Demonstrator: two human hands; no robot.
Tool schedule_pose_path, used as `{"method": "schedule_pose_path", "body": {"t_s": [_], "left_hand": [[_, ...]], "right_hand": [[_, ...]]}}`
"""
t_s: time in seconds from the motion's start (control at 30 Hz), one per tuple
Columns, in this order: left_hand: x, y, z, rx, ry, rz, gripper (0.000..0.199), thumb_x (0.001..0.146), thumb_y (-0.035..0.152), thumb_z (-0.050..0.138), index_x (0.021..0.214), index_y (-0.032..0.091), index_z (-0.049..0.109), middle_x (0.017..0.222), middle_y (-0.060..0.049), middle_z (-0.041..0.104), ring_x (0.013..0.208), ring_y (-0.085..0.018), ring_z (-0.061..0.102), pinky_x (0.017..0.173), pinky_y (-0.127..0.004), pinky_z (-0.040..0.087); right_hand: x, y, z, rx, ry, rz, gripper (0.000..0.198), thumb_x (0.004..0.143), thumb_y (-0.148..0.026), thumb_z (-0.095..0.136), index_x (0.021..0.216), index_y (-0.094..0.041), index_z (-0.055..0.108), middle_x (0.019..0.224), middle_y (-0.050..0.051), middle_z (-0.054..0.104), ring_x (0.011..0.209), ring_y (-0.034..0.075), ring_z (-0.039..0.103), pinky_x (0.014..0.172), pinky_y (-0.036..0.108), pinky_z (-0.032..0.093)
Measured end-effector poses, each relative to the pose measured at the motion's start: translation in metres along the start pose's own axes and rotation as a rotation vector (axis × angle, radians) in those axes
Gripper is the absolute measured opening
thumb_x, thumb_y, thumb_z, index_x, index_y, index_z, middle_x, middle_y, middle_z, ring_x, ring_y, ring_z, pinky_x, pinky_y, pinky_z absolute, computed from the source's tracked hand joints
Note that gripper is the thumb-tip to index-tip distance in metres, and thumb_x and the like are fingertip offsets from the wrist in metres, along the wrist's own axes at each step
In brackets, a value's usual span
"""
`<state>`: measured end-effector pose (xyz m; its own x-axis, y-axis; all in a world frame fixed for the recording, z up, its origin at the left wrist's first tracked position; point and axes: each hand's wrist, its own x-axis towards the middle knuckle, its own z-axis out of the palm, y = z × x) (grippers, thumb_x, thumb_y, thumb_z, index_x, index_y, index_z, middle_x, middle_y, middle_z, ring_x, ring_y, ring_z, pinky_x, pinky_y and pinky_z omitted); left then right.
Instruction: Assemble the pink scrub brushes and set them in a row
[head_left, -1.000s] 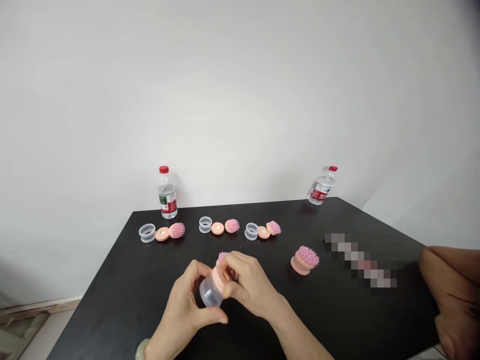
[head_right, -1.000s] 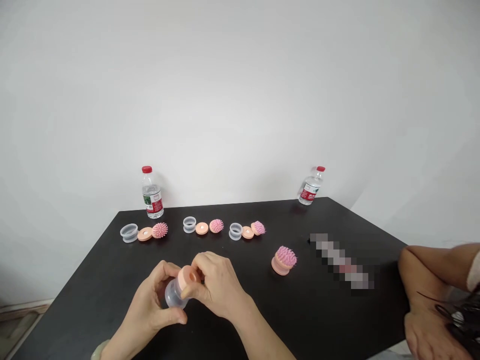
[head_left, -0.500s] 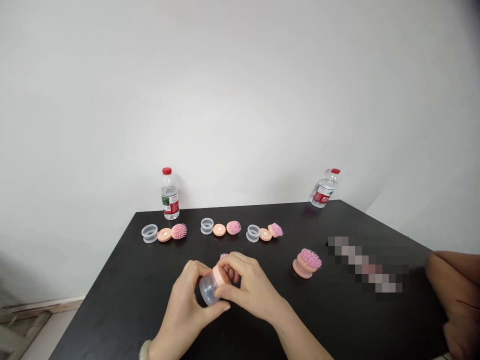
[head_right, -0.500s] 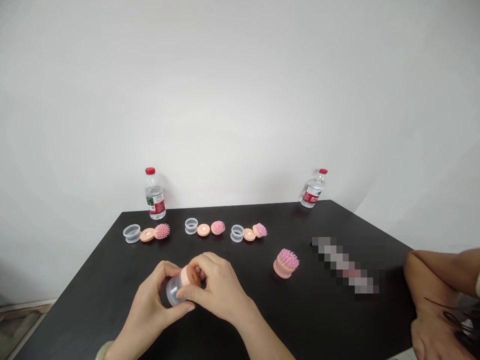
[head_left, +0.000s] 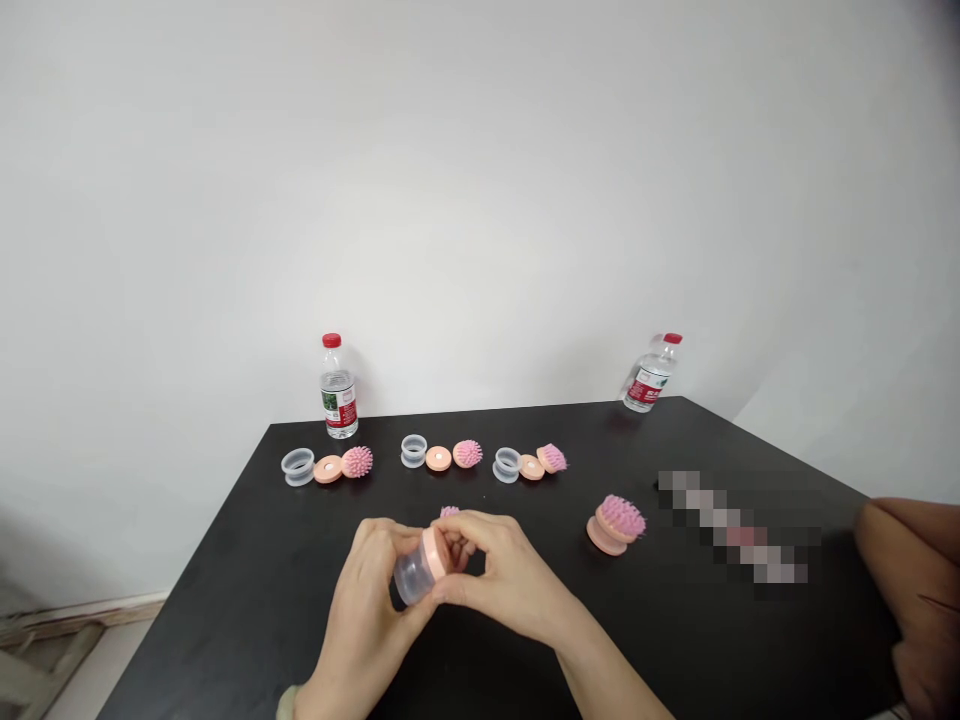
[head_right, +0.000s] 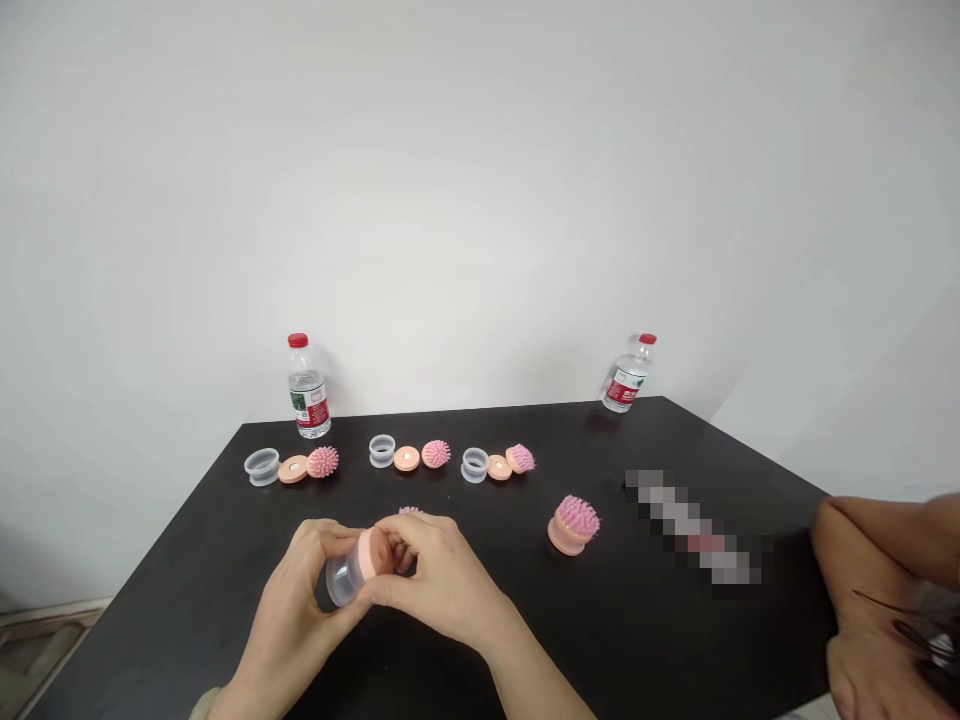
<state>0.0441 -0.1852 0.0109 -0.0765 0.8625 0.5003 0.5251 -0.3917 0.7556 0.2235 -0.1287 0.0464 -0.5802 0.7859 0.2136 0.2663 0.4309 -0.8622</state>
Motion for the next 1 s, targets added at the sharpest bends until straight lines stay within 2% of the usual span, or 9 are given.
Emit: {"method": "schedule_pose_path", "body": {"t_s": [0.07,0.17,0.27,0.33,0.43,0.53,0.67,0.83,1.0], "left_hand": [[-0.001,-0.003,0.001,0.013,-0.009,0.041,0.024,0.076,0.018,0.08,0.094,0.029,0.07,0.097,-0.004,0.074,0.092,-0.028,0.063,0.077,-0.035,0.049],[-0.003,-0.006,0.004,0.002,-0.011,0.065,0.019,0.08,0.019,0.075,0.096,0.029,0.072,0.101,-0.006,0.075,0.099,-0.03,0.063,0.082,-0.037,0.049],[-0.004,-0.005,0.004,-0.064,0.041,-0.05,0.029,0.078,0.023,0.078,0.105,0.03,0.072,0.107,-0.007,0.073,0.102,-0.032,0.063,0.086,-0.039,0.049],[-0.003,-0.003,0.002,-0.134,0.081,-0.162,0.048,0.078,0.025,0.079,0.124,0.032,0.066,0.119,-0.008,0.071,0.109,-0.032,0.063,0.093,-0.041,0.047],[0.002,-0.002,-0.003,-0.274,0.13,-0.294,0.054,0.078,0.028,0.08,0.13,0.03,0.063,0.131,-0.007,0.066,0.122,-0.031,0.058,0.104,-0.041,0.042],[0.008,-0.002,-0.007,-0.509,0.149,-0.444,0.042,0.075,0.035,0.083,0.112,0.025,0.067,0.121,-0.007,0.068,0.115,-0.029,0.062,0.097,-0.036,0.047],[0.013,0.0,-0.007,-0.819,0.163,-0.632,0.05,0.074,0.035,0.084,0.118,0.026,0.061,0.109,-0.003,0.07,0.108,-0.026,0.067,0.093,-0.039,0.054],[0.015,0.001,-0.007,-1.101,0.115,-0.757,0.031,0.08,0.027,0.08,0.107,0.018,0.068,0.108,-0.007,0.073,0.11,-0.03,0.071,0.103,-0.044,0.053],[0.016,0.001,-0.005,-1.137,0.06,-0.907,0.021,0.093,0.034,0.065,0.094,0.013,0.071,0.088,-0.009,0.076,0.083,-0.023,0.077,0.076,-0.031,0.061]], "right_hand": [[0.0,0.001,0.005,-0.005,-0.008,0.073,0.022,0.068,-0.018,0.086,0.074,-0.02,0.065,0.072,-0.005,0.062,0.062,0.012,0.057,0.057,0.023,0.047],[-0.001,0.002,0.011,-0.045,0.013,0.123,0.026,0.066,-0.025,0.087,0.071,-0.021,0.062,0.069,-0.005,0.063,0.059,0.012,0.057,0.054,0.022,0.045],[0.001,0.004,0.008,-0.109,0.046,0.129,0.023,0.069,-0.029,0.086,0.074,-0.021,0.065,0.071,-0.004,0.065,0.063,0.014,0.06,0.057,0.024,0.046],[0.003,0.006,0.0,-0.169,0.107,0.129,0.024,0.073,-0.033,0.084,0.088,-0.022,0.069,0.084,-0.001,0.069,0.075,0.017,0.064,0.065,0.027,0.05],[0.005,0.013,-0.016,-0.326,0.198,0.156,0.052,0.078,-0.037,0.08,0.125,-0.025,0.063,0.118,0.006,0.067,0.106,0.026,0.063,0.085,0.037,0.052],[0.008,0.025,-0.023,-0.468,0.087,0.188,0.071,0.078,-0.036,0.079,0.143,-0.028,0.051,0.134,0.01,0.06,0.122,0.033,0.055,0.096,0.046,0.048],[0.013,0.038,-0.009,-0.514,-0.05,0.214,0.08,0.076,-0.036,0.081,0.148,-0.027,0.047,0.14,0.012,0.056,0.122,0.035,0.056,0.098,0.047,0.048],[0.02,0.043,0.01,-0.539,-0.008,0.197,0.052,0.091,-0.032,0.065,0.141,-0.018,0.055,0.129,0.016,0.063,0.118,0.035,0.058,0.097,0.047,0.048],[0.021,0.045,0.007,-0.519,0.061,0.149,0.029,0.088,-0.023,0.065,0.115,-0.015,0.069,0.102,0.014,0.07,0.102,0.033,0.065,0.09,0.047,0.052]]}}
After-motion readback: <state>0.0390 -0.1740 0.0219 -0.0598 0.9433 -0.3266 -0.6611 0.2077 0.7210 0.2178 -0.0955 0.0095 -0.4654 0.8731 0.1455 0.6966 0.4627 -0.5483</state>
